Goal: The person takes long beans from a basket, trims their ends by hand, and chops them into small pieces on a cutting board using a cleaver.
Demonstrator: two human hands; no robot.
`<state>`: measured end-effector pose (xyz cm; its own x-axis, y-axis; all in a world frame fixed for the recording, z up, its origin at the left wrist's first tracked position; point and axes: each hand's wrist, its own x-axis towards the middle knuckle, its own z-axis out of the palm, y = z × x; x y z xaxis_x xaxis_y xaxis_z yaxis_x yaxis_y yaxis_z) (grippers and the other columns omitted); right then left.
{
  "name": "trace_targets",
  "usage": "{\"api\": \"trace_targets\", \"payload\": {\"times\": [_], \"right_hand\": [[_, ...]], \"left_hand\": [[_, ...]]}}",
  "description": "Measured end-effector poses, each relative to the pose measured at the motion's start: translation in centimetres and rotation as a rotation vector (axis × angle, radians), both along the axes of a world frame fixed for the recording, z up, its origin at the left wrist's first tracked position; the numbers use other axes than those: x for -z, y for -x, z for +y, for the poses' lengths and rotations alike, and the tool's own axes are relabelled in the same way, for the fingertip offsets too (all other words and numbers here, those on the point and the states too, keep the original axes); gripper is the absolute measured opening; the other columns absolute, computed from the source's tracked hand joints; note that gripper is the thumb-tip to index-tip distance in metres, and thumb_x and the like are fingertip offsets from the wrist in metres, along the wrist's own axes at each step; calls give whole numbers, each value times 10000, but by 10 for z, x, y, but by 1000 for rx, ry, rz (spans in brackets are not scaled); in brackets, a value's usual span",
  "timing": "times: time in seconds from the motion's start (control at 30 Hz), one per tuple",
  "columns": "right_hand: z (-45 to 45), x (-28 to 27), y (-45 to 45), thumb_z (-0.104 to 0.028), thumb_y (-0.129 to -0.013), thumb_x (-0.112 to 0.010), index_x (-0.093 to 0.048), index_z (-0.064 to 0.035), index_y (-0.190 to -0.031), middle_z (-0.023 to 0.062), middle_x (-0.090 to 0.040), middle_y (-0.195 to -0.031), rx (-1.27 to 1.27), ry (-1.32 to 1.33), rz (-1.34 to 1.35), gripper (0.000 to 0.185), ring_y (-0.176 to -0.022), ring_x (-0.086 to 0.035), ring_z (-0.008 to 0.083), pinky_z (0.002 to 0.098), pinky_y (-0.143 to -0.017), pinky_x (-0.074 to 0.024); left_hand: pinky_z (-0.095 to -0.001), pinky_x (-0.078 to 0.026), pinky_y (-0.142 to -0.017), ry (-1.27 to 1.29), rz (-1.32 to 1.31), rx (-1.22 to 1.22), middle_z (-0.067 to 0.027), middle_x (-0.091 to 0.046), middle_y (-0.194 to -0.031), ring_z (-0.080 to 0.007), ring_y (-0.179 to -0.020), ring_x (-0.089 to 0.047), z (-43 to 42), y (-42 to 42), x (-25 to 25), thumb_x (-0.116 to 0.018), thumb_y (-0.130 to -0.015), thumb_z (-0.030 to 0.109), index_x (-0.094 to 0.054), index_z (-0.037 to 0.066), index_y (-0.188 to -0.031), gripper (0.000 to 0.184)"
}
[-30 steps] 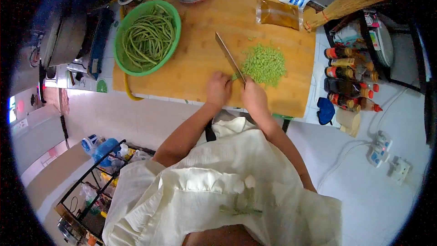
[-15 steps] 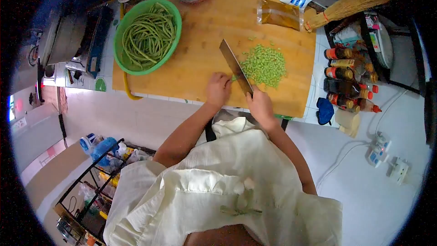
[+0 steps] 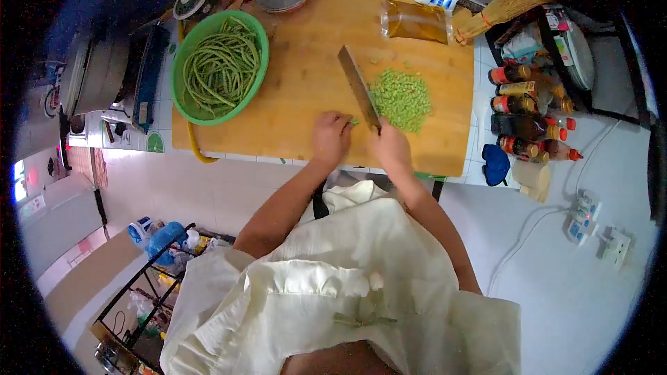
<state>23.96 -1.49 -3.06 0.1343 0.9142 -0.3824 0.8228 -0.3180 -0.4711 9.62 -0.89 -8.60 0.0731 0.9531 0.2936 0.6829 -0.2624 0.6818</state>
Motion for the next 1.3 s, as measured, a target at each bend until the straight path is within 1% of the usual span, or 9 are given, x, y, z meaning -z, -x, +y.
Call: {"api": "trace_targets", "payload": {"times": [0.1,0.2,0.4,0.5,0.6,0.73,0.8,1.03,1.3], "right_hand": [[-9,-2,-15,-225,-840,-546,-581,11,-964,249,-615,-744,14,-105,79,268,-711,-612,416,497,-630,-487],[-18,-19,-20,-190,-834,-566,-564,17,-977,239,-614,-736,-39,-44,55,252,-717,-608,418,500,-644,-482],[-24,-13,-19,-154,-824,-571,-554,-5,-995,225,-622,-763,-109,15,21,228,-742,-606,418,505,-651,-476],[-22,0,-17,-178,-824,-558,-556,16,-959,276,-590,-739,-118,-57,21,237,-732,-577,452,510,-648,-462],[-12,9,-7,-207,-837,-549,-573,-57,-996,229,-624,-824,-107,46,-52,220,-789,-601,426,515,-681,-470],[3,1,7,-241,-839,-545,-575,-62,-999,226,-624,-840,-63,112,-72,242,-810,-600,419,519,-695,-465],[9,10,-3,-170,-827,-553,-559,21,-996,275,-598,-791,13,-49,121,256,-777,-571,459,497,-680,-460],[-20,-11,-19,-180,-830,-563,-559,21,-1016,269,-604,-797,9,-98,133,274,-791,-574,445,468,-696,-466],[-31,3,-18,-150,-792,-603,-551,11,-953,221,-611,-814,-135,-53,60,233,-782,-600,410,501,-685,-467]], "left_hand": [[-398,-454,-702,40,-18,39,-137,-594,-811,-329,-798,-551,4,-6,4,-677,-688,64,-633,19,-817,144],[-404,-475,-726,45,-40,37,-126,-610,-852,-316,-834,-570,5,-8,11,-683,-715,75,-626,43,-873,171],[-402,-474,-724,148,-93,30,-146,-584,-880,-336,-836,-562,6,-7,3,-691,-706,72,-602,24,-854,179],[-408,-472,-728,148,-60,69,-152,-577,-905,-343,-832,-559,7,-4,5,-687,-707,68,-598,13,-851,177],[-413,-470,-728,138,-74,70,-155,-585,-877,-339,-839,-559,9,-4,5,-684,-705,73,-603,17,-851,176],[-415,-469,-737,116,-2,131,-154,-594,-839,-336,-838,-561,7,1,3,-683,-702,85,-611,22,-837,166],[-413,-469,-750,140,-4,57,-149,-609,-831,-330,-838,-565,9,-3,1,-685,-700,103,-635,33,-855,177],[-393,-456,-750,127,-92,-11,-104,-609,-859,-301,-853,-556,1,2,2,-734,-650,149,-654,45,-886,270],[-377,-448,-703,93,61,-42,-82,-603,-850,-279,-831,-558,-10,11,-4,-709,-629,89,-657,81,-843,220]]}}
